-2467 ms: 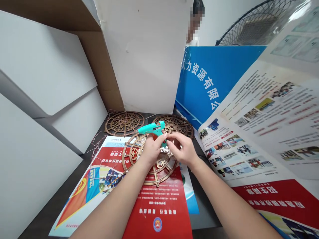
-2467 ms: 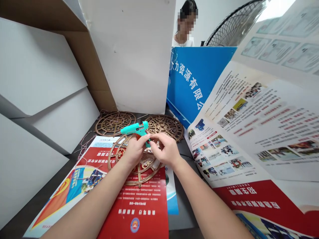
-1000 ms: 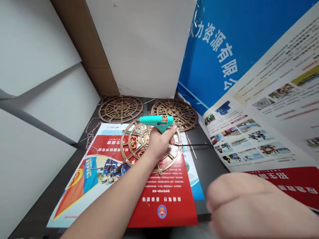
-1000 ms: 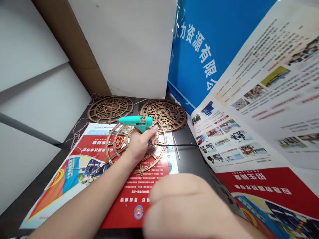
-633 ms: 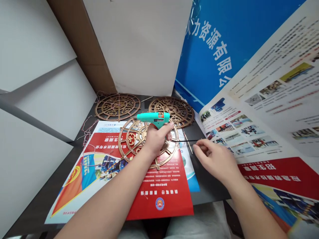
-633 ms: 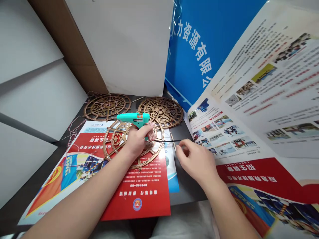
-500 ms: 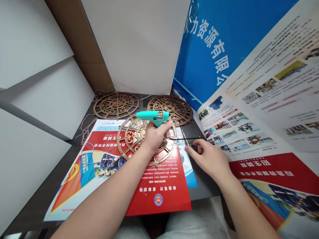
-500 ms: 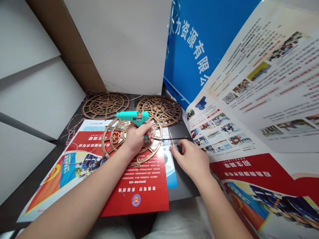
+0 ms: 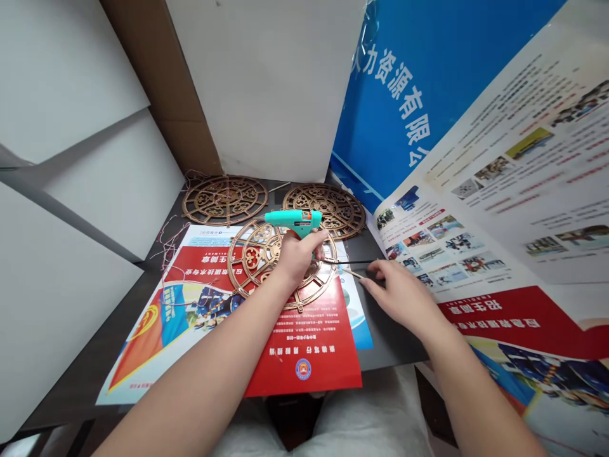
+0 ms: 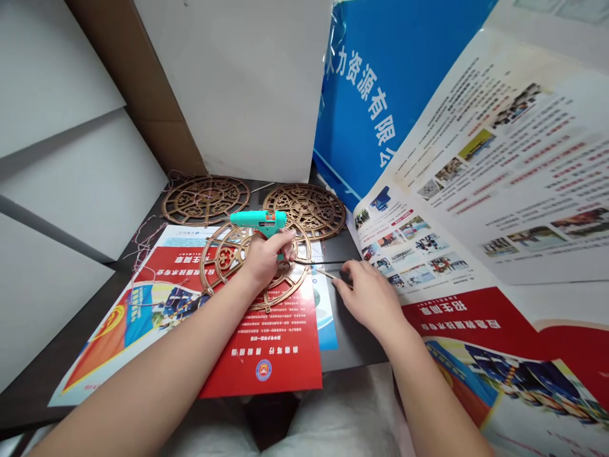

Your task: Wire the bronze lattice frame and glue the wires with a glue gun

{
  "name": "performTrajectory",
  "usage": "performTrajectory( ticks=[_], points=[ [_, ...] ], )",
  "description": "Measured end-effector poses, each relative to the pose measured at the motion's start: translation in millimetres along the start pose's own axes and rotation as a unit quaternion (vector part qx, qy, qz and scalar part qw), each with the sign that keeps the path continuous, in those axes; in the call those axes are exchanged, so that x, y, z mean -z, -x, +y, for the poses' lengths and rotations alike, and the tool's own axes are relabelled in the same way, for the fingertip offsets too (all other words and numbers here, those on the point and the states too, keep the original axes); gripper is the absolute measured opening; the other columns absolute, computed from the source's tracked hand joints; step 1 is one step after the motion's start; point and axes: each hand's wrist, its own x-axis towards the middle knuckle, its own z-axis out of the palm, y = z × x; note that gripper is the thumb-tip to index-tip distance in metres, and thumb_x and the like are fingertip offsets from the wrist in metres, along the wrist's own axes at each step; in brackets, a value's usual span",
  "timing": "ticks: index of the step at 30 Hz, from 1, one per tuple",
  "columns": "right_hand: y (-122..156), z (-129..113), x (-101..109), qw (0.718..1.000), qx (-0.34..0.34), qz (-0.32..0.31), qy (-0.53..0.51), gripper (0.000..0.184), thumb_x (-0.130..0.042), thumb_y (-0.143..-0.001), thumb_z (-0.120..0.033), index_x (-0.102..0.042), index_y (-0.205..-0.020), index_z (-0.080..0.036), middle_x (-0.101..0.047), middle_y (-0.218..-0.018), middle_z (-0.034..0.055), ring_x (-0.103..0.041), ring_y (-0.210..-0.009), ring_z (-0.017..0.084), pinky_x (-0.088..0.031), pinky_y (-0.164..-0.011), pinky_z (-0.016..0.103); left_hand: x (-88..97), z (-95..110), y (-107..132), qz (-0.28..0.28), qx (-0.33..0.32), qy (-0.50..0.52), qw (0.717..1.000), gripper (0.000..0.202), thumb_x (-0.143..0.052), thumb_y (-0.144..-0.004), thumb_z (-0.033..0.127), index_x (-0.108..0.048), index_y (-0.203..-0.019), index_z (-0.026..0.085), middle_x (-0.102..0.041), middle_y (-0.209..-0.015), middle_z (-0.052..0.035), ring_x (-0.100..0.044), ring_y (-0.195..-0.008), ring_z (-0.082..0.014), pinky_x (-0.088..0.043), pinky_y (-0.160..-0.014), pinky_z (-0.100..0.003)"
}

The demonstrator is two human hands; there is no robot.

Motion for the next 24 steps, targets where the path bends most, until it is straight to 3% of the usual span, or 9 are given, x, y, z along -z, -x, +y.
performTrajectory(
  ticks=[4, 7, 10, 13, 15, 17, 20, 22, 24],
  points=[
    [-5.3, -7.3, 0.3, 0.999, 0.01, -0.052, 0.006, 0.02, -0.055, -0.099, -0.034, -0.061, -0.087, -0.02, -0.066, -0.099, 0.0072, -0.061, -0.095, 0.023, -0.04, -0.079, 0.033, -1.3, 1.5, 1.8, -0.014, -0.001, 0.016, 1.0, 0.041, -0.072, -0.08, 0.044, -0.048, -0.068, 0.013, -0.049, -0.055, 0.0015, -0.05, -0.052, -0.0056, -0.043, -0.058, -0.02],
    [2.8, -4.7, 10.9, 0.996, -0.005, -0.086, 0.006, 0.017, -0.047, -0.1, -0.028, -0.055, -0.087, -0.021, -0.068, -0.095, 0.0057, -0.061, -0.086, 0.021, -0.04, -0.073, 0.033, -3.2, 2.8, 3.4, -0.018, -0.006, 0.046, 0.999, 0.042, -0.072, -0.079, 0.044, -0.044, -0.069, 0.014, -0.044, -0.055, 0.0038, -0.048, -0.05, -0.0051, -0.045, -0.056, -0.022],
    [13.1, 4.2, 27.6, 0.985, 0.013, -0.132, -0.111, 0.022, -0.038, -0.105, -0.035, -0.055, -0.097, -0.023, -0.067, -0.086, 0.0019, -0.063, -0.076, 0.017, -0.045, -0.07, 0.032, -5.7, 4.2, 4.8, -0.02, -0.005, 0.077, 0.997, 0.043, -0.072, -0.079, 0.042, -0.04, -0.068, 0.015, -0.04, -0.055, 0.0051, -0.045, -0.048, -0.0046, -0.045, -0.054, -0.022],
    [8.7, 2.1, 45.1, 0.954, 0.07, -0.098, -0.273, 0.033, -0.044, -0.105, -0.045, -0.057, -0.13, -0.027, -0.068, -0.087, 0.0015, -0.066, -0.072, 0.015, -0.054, -0.07, 0.032, -7.4, 4.9, 5.5, -0.025, 0.002, 0.098, 0.995, 0.043, -0.071, -0.079, 0.041, -0.038, -0.068, 0.015, -0.039, -0.056, 0.0053, -0.045, -0.047, -0.0041, -0.043, -0.053, -0.022],
    [-6.1, -12.2, 54.6, 0.928, 0.1, -0.031, -0.357, 0.033, -0.054, -0.101, -0.051, -0.064, -0.118, -0.024, -0.07, -0.085, 0.0038, -0.07, -0.078, 0.017, -0.057, -0.074, 0.033, -7.6, 4.1, 5.4, -0.03, 0.01, 0.103, 0.994, 0.044, -0.071, -0.079, 0.041, -0.037, -0.067, 0.015, -0.038, -0.055, 0.0049, -0.045, -0.047, -0.0044, -0.043, -0.052, -0.022],
    [-27.8, -34.1, 59.9, 0.871, 0.132, 0.032, -0.473, 0.027, -0.062, -0.098, -0.05, -0.06, -0.1, -0.023, -0.074, -0.089, 0.0045, -0.073, -0.084, 0.019, -0.06, -0.079, 0.035, -7.0, 2.3, 4.8, -0.032, 0.016, 0.102, 0.994, 0.045, -0.071, -0.079, 0.041, -0.037, -0.066, 0.015, -0.039, -0.054, 0.0045, -0.045, -0.047, -0.0049, -0.043, -0.052, -0.022],
    [-61.9, -66.2, 55.7, 0.762, 0.17, 0.087, -0.619, 0.028, -0.075, -0.09, -0.044, -0.056, -0.093, -0.023, -0.074, -0.1, 0.0022, -0.073, -0.095, 0.017, -0.061, -0.089, 0.034, -5.4, 0.4, 3.4, -0.026, 0.022, 0.098, 0.995, 0.045, -0.072, -0.079, 0.042, -0.038, -0.067, 0.014, -0.041, -0.055, 0.0043, -0.046, -0.046, -0.0057, -0.044, -0.052, -0.022],
    [-77.4, -80.2, 44.5, 0.698, 0.181, 0.11, -0.684, 0.029, -0.082, -0.084, -0.04, -0.058, -0.09, -0.023, -0.068, -0.09, -0.0034, -0.069, -0.076, 0.01, -0.061, -0.074, 0.025, -4.5, 1.1, 3.0, -0.024, 0.025, 0.095, 0.995, 0.044, -0.071, -0.08, 0.042, -0.039, -0.067, 0.014, -0.042, -0.055, 0.0038, -0.048, -0.047, -0.0068, -0.045, -0.053, -0.023],
    [-83.7, -88.2, 29.8, 0.657, 0.165, 0.111, -0.727, 0.029, -0.081, -0.085, -0.04, -0.058, -0.092, -0.024, -0.066, -0.082, -0.0051, -0.067, -0.069, 0.01, -0.06, -0.064, 0.024, -4.0, 3.0, 3.6, -0.023, 0.029, 0.092, 0.995, 0.042, -0.069, -0.082, 0.042, -0.041, -0.067, 0.013, -0.044, -0.056, 0.0028, -0.051, -0.049, -0.008, -0.047, -0.055, -0.023]
  ],
)
